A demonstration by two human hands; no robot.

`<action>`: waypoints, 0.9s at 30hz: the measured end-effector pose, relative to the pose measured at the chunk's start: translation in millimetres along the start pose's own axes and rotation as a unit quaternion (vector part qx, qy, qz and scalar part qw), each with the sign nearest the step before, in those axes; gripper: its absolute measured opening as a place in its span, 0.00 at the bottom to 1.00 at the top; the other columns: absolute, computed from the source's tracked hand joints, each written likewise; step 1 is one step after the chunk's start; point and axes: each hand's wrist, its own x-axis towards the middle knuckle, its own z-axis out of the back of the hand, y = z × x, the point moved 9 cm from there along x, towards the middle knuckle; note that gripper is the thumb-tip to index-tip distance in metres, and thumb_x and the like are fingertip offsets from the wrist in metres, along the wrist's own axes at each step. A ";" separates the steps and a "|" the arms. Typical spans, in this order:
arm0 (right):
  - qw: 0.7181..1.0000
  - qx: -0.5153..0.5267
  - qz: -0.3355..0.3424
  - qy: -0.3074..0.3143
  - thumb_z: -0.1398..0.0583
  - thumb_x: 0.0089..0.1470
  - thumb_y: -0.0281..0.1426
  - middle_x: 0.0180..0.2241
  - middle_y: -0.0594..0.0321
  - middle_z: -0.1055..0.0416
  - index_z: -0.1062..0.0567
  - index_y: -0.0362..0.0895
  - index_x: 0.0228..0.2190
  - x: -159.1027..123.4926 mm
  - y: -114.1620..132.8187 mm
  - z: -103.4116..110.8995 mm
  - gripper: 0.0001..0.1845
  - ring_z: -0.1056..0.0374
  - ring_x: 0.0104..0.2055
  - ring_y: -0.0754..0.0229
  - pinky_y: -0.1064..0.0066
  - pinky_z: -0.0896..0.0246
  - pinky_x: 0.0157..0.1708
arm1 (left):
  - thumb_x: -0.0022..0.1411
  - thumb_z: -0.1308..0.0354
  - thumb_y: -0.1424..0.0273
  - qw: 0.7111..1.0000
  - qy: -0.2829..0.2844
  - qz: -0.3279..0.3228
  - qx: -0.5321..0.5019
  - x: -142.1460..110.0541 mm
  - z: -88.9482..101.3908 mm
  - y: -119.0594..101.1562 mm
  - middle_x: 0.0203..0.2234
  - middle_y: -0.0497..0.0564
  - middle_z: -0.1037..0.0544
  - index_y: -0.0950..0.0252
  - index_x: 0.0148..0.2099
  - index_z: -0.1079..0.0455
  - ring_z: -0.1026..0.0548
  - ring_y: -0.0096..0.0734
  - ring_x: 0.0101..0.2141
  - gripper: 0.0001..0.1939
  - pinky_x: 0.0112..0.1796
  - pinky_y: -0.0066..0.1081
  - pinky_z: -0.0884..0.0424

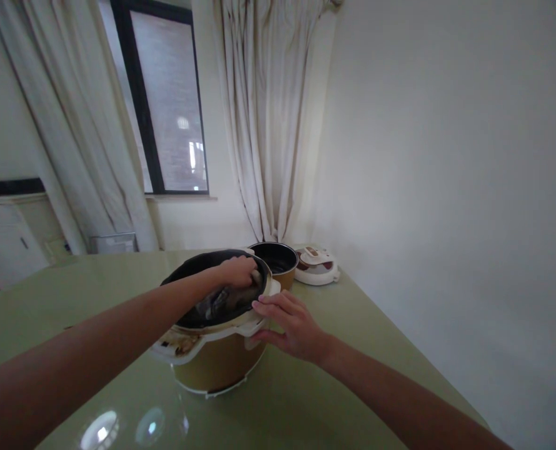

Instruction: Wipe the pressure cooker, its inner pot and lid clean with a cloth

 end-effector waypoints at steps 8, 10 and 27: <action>1.000 0.017 0.011 -0.008 0.35 0.65 0.44 0.52 0.51 0.22 0.31 0.46 0.64 -2.0 0.3 1.9 0.32 0.26 0.53 0.53 0.60 0.28 0.55 | 0.41 0.40 0.83 0.956 0.246 -0.120 -0.108 -65.6 -11.5 -1.0 0.34 0.44 0.13 0.59 0.43 0.16 0.19 0.38 0.38 0.27 0.38 0.29 0.24; 0.999 0.036 0.004 -0.004 0.38 0.68 0.40 0.53 0.52 0.23 0.31 0.47 0.65 -2.4 0.9 5.4 0.28 0.26 0.55 0.54 0.60 0.29 0.56 | 0.44 0.37 0.79 0.954 0.231 -0.103 -0.160 -76.9 14.9 12.8 0.36 0.45 0.13 0.60 0.44 0.16 0.19 0.39 0.40 0.23 0.42 0.30 0.24; 0.834 0.292 -0.366 -0.293 0.33 0.60 0.50 0.63 0.47 0.30 0.35 0.50 0.65 -40.8 -74.4 78.5 0.38 0.28 0.60 0.44 0.45 0.28 0.57 | 0.55 0.44 0.85 0.906 -0.307 -0.290 -0.005 -115.6 127.2 -132.3 0.51 0.55 0.25 0.62 0.52 0.24 0.28 0.44 0.53 0.25 0.55 0.44 0.29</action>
